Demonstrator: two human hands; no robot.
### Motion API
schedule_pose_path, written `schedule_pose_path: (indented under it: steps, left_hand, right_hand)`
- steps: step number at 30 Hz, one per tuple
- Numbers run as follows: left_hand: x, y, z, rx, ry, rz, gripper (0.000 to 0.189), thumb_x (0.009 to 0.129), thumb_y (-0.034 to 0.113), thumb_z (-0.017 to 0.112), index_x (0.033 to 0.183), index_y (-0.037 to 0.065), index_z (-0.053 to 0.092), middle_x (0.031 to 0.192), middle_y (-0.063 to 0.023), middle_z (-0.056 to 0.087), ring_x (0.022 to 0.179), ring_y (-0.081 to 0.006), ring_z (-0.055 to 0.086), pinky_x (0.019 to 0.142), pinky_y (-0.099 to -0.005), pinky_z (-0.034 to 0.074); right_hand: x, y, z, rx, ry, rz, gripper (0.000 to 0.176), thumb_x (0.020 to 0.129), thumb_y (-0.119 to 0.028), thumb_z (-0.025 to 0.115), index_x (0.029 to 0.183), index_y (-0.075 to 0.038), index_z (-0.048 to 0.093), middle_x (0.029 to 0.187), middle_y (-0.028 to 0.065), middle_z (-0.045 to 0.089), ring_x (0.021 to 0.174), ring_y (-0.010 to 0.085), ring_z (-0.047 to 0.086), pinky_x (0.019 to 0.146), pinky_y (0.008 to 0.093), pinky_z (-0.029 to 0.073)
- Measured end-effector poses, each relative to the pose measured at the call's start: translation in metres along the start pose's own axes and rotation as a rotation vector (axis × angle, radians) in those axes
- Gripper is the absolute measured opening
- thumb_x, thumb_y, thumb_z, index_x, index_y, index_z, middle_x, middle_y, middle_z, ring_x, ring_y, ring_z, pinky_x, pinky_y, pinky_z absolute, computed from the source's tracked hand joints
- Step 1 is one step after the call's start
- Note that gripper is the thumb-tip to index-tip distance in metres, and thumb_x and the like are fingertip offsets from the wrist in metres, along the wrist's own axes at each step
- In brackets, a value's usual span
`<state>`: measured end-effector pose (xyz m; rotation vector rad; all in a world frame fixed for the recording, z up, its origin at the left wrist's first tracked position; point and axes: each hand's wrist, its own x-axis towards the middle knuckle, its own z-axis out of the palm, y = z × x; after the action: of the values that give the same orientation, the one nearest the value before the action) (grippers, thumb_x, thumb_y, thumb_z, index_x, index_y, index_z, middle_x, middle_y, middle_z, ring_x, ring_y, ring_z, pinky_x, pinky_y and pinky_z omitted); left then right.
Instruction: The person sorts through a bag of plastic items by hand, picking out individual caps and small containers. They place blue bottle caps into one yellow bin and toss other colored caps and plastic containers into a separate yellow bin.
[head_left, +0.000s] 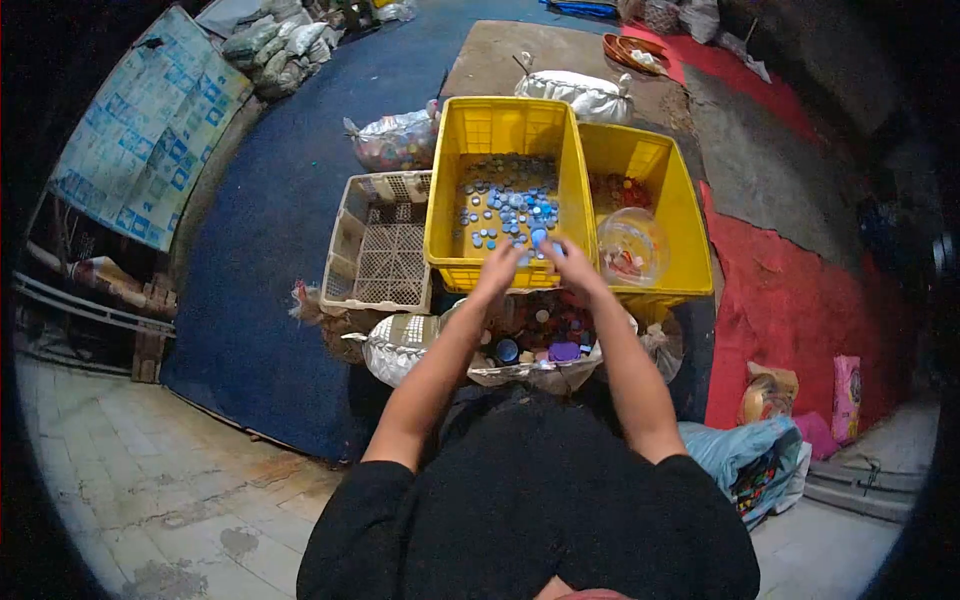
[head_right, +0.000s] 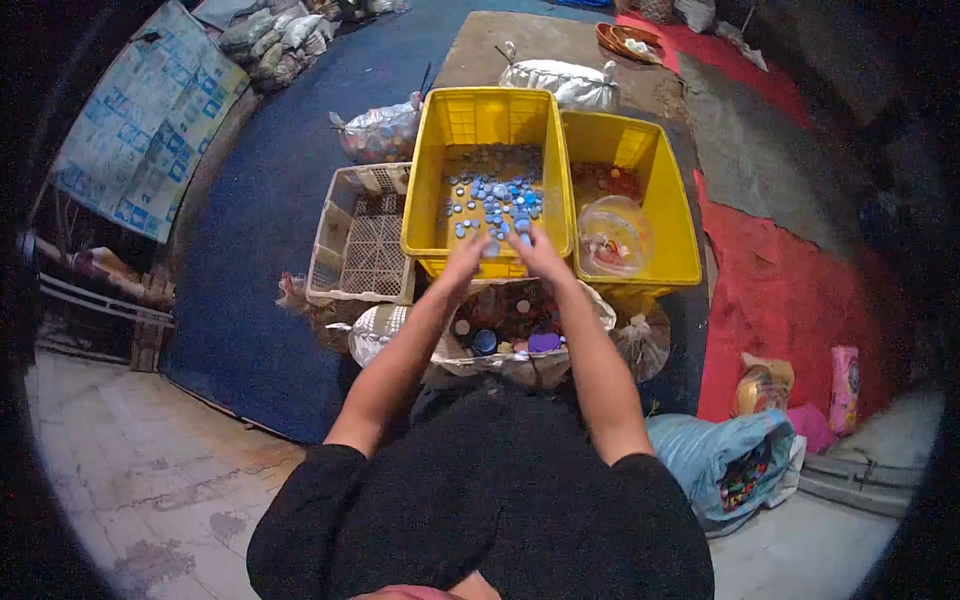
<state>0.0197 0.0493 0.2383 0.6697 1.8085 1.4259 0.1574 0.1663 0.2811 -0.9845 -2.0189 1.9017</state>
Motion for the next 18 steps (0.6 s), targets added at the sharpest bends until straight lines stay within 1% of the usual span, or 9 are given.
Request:
schedule_pose_path:
  steps: [1,5,7,8,12,13,14,17,18]
  left_hand:
    - [0.027,-0.012,-0.008,-0.018,0.039,-0.012,0.056,0.092,0.034,0.054,0.141,0.01,0.041,0.086,-0.0018,0.06,0.068,-0.0121,0.048,0.056,-0.026,0.038]
    - [0.009,0.029,-0.03,-0.14,0.167,-0.025,0.053,0.093,0.035,0.053,0.139,0.011,0.044,0.082,0.0012,0.056,0.065,-0.0093,0.047,0.055,-0.0237,0.036]
    - [-0.032,0.032,-0.035,-0.192,0.095,-0.073,0.055,0.092,0.033,0.057,0.136,0.001,0.047,0.104,-0.0109,0.061,0.086,-0.0152,0.056,0.079,-0.0286,0.046]
    - [-0.042,0.013,-0.039,-0.194,0.091,-0.081,0.055,0.092,0.033,0.057,0.136,0.001,0.047,0.104,-0.0109,0.061,0.086,-0.0152,0.056,0.079,-0.0286,0.046]
    - [-0.091,-0.039,-0.03,-0.182,-0.083,-0.324,0.048,0.092,0.03,0.058,0.131,0.004,0.052,0.071,0.0032,0.054,0.055,-0.0067,0.045,0.05,-0.0218,0.037]
    - [-0.088,-0.079,-0.029,-0.094,-0.146,-0.299,0.047,0.091,0.032,0.06,0.128,0.003,0.055,0.082,-0.0041,0.064,0.067,-0.0116,0.057,0.06,-0.0248,0.046]
    - [-0.09,-0.101,-0.022,-0.096,-0.155,-0.314,0.047,0.091,0.032,0.06,0.128,0.003,0.055,0.082,-0.0041,0.064,0.067,-0.0116,0.057,0.06,-0.0248,0.046]
    - [-0.116,-0.115,0.0,0.188,-0.306,-0.238,0.055,0.087,0.038,0.063,0.124,-0.001,0.057,0.113,-0.0203,0.065,0.104,-0.0244,0.063,0.088,-0.0336,0.048]
    - [-0.125,-0.107,0.006,0.412,-0.351,-0.123,0.058,0.086,0.042,0.062,0.125,0.0,0.057,0.112,-0.0191,0.066,0.103,-0.0273,0.064,0.087,-0.0353,0.049]
  right_hand:
    - [0.001,-0.019,-0.001,0.045,0.059,0.131,0.076,0.088,-0.052,0.06,0.143,-0.008,0.032,0.123,0.0117,0.053,0.092,0.0204,0.058,0.065,0.0357,0.054]
    - [0.009,-0.008,-0.024,0.128,0.101,0.201,0.071,0.089,-0.049,0.059,0.144,-0.013,0.031,0.13,0.0128,0.049,0.104,0.0239,0.057,0.071,0.044,0.058]
    - [-0.003,0.025,-0.034,0.114,0.086,0.184,0.069,0.089,-0.047,0.06,0.142,-0.012,0.034,0.128,0.0124,0.05,0.102,0.0238,0.058,0.069,0.0432,0.057]
    - [-0.013,0.044,-0.035,0.097,0.062,0.167,0.067,0.089,-0.046,0.061,0.14,-0.011,0.037,0.126,0.012,0.052,0.1,0.0236,0.059,0.067,0.0424,0.057]
    - [-0.065,0.116,-0.019,0.023,0.1,0.316,0.043,0.089,-0.035,0.064,0.12,-0.006,0.057,0.106,0.008,0.064,0.088,0.0199,0.063,0.073,0.035,0.053]
    - [-0.073,0.145,-0.009,-0.115,0.166,0.15,0.033,0.091,-0.029,0.061,0.116,-0.008,0.059,0.096,0.0043,0.064,0.078,0.0156,0.059,0.067,0.0297,0.05]
    - [-0.076,0.18,0.0,-0.237,0.2,-0.1,0.029,0.09,-0.025,0.06,0.113,-0.008,0.062,0.097,0.0088,0.067,0.084,0.0216,0.064,0.073,0.035,0.052]
    - [-0.127,0.165,0.021,-0.654,-0.121,-0.004,0.034,0.088,-0.034,0.054,0.114,-0.014,0.063,0.108,0.013,0.067,0.097,0.0297,0.064,0.081,0.0441,0.05]
    - [-0.133,0.163,0.024,-0.861,-0.305,0.094,0.037,0.088,-0.038,0.052,0.116,-0.017,0.063,0.112,0.0127,0.065,0.102,0.031,0.063,0.084,0.0468,0.049]
